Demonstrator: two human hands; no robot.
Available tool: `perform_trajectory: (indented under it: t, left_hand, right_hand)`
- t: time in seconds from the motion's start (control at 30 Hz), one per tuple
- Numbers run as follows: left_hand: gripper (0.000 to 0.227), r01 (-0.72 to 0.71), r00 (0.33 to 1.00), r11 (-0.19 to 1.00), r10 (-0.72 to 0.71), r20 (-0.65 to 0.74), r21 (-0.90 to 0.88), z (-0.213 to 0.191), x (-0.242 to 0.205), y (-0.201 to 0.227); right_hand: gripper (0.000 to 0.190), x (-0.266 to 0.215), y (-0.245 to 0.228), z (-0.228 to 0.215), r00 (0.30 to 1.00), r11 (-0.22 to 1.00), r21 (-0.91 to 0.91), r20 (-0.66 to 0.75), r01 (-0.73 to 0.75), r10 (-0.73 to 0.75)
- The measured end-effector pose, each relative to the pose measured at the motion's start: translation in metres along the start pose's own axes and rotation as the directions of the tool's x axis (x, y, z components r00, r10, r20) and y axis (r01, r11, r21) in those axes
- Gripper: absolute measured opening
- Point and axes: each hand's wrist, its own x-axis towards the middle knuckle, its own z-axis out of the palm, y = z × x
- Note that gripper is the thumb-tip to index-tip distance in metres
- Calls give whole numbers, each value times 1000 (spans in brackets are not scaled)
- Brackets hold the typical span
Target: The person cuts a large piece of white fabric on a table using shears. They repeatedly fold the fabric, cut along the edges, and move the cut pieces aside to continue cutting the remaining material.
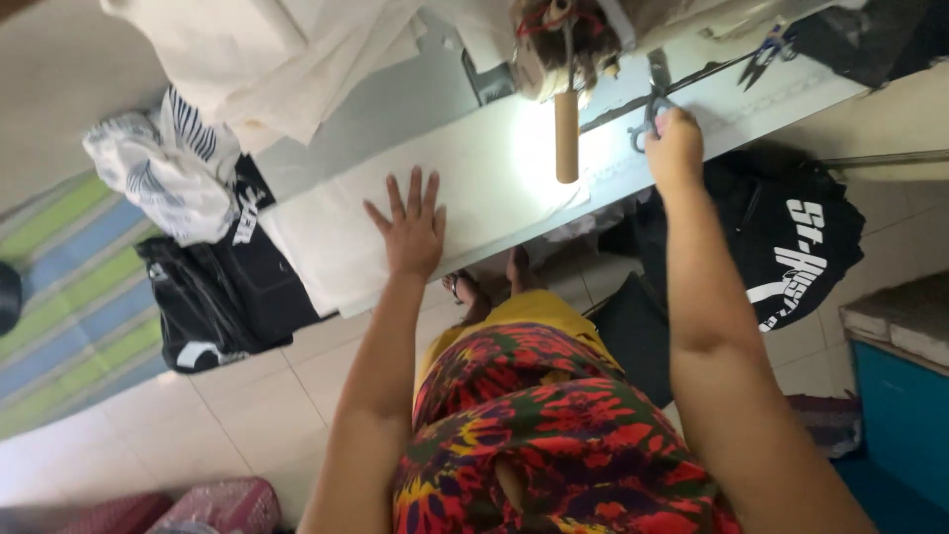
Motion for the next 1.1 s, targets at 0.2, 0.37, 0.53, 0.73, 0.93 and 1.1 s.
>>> perform_trajectory:
  t: [0.2,0.37,0.53,0.73,0.93,1.1]
  left_hand:
    - [54,-6,998,997,11,63,-76,-2,12,-2]
    - [58,-415,904,865,360,-230,-281,64,7,37]
    - [57,-508,854,806,517,-58,-304,33,12,78]
    - [58,-480,851,816,523,57,-321,29,12,87]
    - [56,-435,866,822,494,80,-367,10,15,84]
    - [66,-151,940,941,232,252,-302,-35,19,75]
  right_hand:
    - [31,-142,-78,-107,911,775,506,354,-378,213]
    - [40,-263,-97,-142,615,400,479,695,-782,371]
    - [49,-336,-67,-118,626,500,503,773,-705,106]
    - [50,-316,-120,-116,630,553,513,776,-657,29]
    - [47,-310,-131,-99,698,534,592,716,-604,-6]
    - [48,-298,-176,-136,703,573,589,710,-571,-29]
